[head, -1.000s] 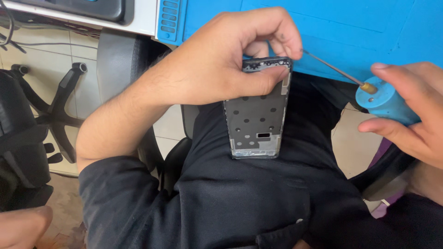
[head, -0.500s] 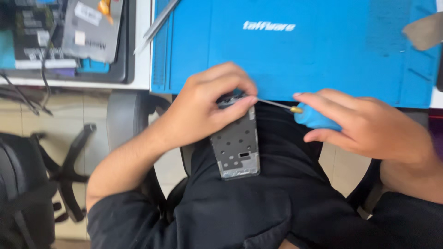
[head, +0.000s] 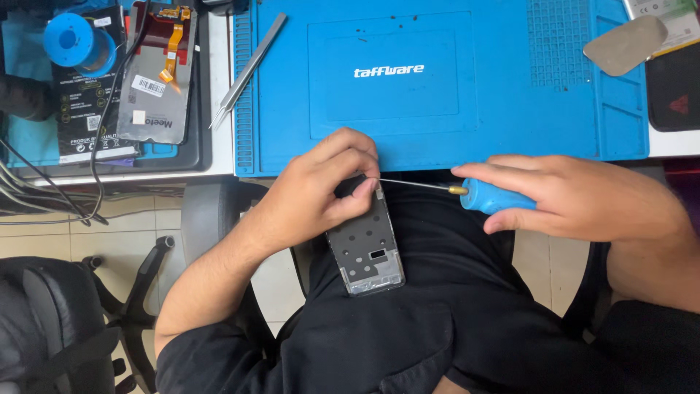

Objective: The person uses a blue electric screwdriver to remove screws from a disassembled smartphone frame. The person holds the frame in one hand and operates the screwdriver with the other, working on multiple screw locations around the frame's perimeter.

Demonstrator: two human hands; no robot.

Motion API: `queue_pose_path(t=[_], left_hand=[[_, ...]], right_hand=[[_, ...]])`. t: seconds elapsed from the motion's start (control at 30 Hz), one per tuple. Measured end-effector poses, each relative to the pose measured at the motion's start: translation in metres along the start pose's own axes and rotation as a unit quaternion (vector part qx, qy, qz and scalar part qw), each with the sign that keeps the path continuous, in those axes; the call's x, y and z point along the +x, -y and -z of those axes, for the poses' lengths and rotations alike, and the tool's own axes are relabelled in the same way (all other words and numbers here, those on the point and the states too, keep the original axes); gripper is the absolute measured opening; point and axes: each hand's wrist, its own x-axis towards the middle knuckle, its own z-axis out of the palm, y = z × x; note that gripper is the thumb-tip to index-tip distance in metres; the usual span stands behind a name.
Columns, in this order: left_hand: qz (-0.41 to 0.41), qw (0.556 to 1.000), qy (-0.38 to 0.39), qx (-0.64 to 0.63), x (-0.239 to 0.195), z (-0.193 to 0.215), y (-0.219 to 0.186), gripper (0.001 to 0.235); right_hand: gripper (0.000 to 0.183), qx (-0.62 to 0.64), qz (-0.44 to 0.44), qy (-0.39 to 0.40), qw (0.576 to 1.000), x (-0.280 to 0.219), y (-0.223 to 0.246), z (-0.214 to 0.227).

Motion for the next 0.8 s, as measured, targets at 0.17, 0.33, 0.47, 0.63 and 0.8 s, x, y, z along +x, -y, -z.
queue_pose_path(t=[0.17, 0.33, 0.47, 0.63, 0.8], left_hand=[[0.002, 0.999, 0.008, 0.046, 0.000, -0.004, -0.001, 0.013], [0.003, 0.999, 0.018, 0.048, 0.002, -0.004, -0.002, 0.012], [0.002, 0.999, 0.018, 0.033, 0.001, -0.006, -0.003, 0.011], [-0.007, 1.000, 0.013, 0.023, 0.002, -0.005, -0.001, 0.011], [-0.055, 0.998, -0.009, -0.031, 0.000, 0.001, -0.002, 0.008]], right_hand=[[0.080, -0.026, 0.004, -0.004, 1.000, -0.003, -0.006, -0.005], [0.083, -0.048, -0.016, 0.023, 0.998, -0.006, -0.004, -0.001], [0.087, -0.094, -0.085, 0.082, 0.988, -0.011, -0.011, -0.001], [0.086, -0.108, -0.094, 0.099, 0.985, -0.022, -0.027, 0.001], [0.073, -0.064, 0.085, -0.177, 0.978, -0.045, -0.033, 0.021]])
